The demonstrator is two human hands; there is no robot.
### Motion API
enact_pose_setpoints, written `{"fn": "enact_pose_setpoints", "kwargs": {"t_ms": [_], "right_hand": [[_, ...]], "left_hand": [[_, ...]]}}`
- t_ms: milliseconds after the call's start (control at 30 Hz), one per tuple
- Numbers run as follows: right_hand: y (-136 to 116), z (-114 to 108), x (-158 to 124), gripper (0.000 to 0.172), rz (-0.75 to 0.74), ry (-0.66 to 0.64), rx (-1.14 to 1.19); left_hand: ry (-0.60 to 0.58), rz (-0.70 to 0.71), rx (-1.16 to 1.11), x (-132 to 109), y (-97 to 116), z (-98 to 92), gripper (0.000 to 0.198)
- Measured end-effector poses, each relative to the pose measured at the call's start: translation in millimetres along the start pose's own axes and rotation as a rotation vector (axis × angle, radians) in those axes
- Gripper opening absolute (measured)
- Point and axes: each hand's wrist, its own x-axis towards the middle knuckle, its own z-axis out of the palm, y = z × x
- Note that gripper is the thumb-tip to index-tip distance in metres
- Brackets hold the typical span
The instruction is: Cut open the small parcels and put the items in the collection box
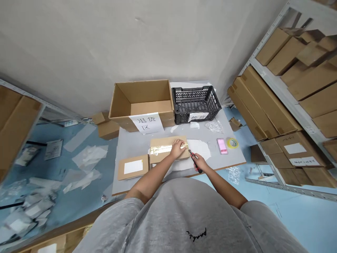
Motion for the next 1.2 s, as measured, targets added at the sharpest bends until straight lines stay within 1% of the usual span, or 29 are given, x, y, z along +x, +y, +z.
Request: {"fn": "enact_pose_setpoints", "kwargs": {"t_ms": [67,100,133,200,233,267,300,333,367,400,467,533,567,633,700,733,800,867,900,933,967,1000,1067,1133,1200], "right_hand": [[-6,-10,3,0.042,-0.033,0.069,-0.022],[-11,-14,6,0.042,-0.073,0.108,-0.053],[-19,-17,11,0.042,-0.123,0.142,-0.103],[-38,-17,22,0.041,-0.235,0.201,-0.268],[-49,-14,29,0.044,-0.291,0.228,-0.37],[-62,-9,37,0.049,-0.347,0.248,-0.469],[-75,-2,46,0.056,-0.409,0.261,-0.559],[-88,6,55,0.063,-0.473,0.257,-0.631],[-101,15,64,0.067,-0.531,0.24,-0.688],[-113,24,74,0.07,-0.586,0.216,-0.74],[-135,40,92,0.073,-0.643,0.196,-0.846],[-152,49,107,0.074,-0.65,0.205,-0.941],[-158,50,113,0.072,-0.636,0.213,-0.976],[-166,47,122,0.062,-0.566,0.2,-1.025],[-165,39,125,0.052,-0.458,0.15,-1.034],[-161,34,125,0.048,-0.4,0.112,-1.008],[-142,26,119,0.046,-0.288,0.026,-0.862],[-113,23,109,0.046,-0.17,-0.066,-0.609],[-97,24,103,0.048,-0.102,-0.095,-0.484],[-82,25,96,0.049,-0.067,-0.136,-0.372],[-69,28,91,0.05,-0.053,-0.142,-0.285],[-59,31,87,0.049,-0.061,-0.111,-0.217],[-49,36,83,0.045,-0.133,0.032,-0.137],[-52,39,86,0.043,-0.234,0.203,-0.13],[-63,37,94,0.044,-0.315,0.326,-0.169]], "left_hand": [[0.089,-0.049,0.028,-12,-5,-12.9,0.028],[0.16,-0.112,0.056,-21,-9,-19.5,0.032],[0.247,-0.208,0.086,-31,-14,-25.3,0.038],[0.437,-0.49,0.119,-53,-27,-32.0,0.056],[0.514,-0.653,0.115,-64,-34,-32.4,0.067],[0.563,-0.807,0.096,-73,-41,-31.0,0.079],[0.579,-0.941,0.059,-80,-46,-28.2,0.088],[0.564,-1.04,0.002,-85,-51,-24.6,0.094],[0.53,-1.097,-0.07,-87,-55,-20.8,0.095],[0.492,-1.117,-0.147,-87,-57,-17.3,0.094],[0.452,-1.11,-0.263,-81,-60,-13.4,0.091],[0.473,-1.124,-0.293,-73,-61,-13.9,0.095],[0.49,-1.143,-0.285,-69,-62,-15.6,0.099],[0.513,-1.143,-0.265,-63,-63,-20.6,0.102],[0.531,-1.066,-0.242,-57,-66,-26.9,0.099],[0.532,-1.013,-0.223,-54,-67,-30.4,0.098],[0.498,-0.898,-0.164,-44,-71,-38.6,0.102],[0.404,-0.777,-0.089,-31,-75,-47.9,0.11],[0.35,-0.714,-0.053,-23,-77,-52.6,0.113],[0.3,-0.654,-0.021,-14,-78,-57.1,0.115],[0.255,-0.598,0.002,-6,-80,-61.2,0.116],[0.215,-0.545,0.017,1,-82,-64.4,0.115],[0.15,-0.446,0.025,14,-85,-67.9,0.114],[0.093,-0.345,0.03,25,-86,-66.9,0.116],[0.034,-0.232,0.054,35,-85,-62.5,0.12]]}}
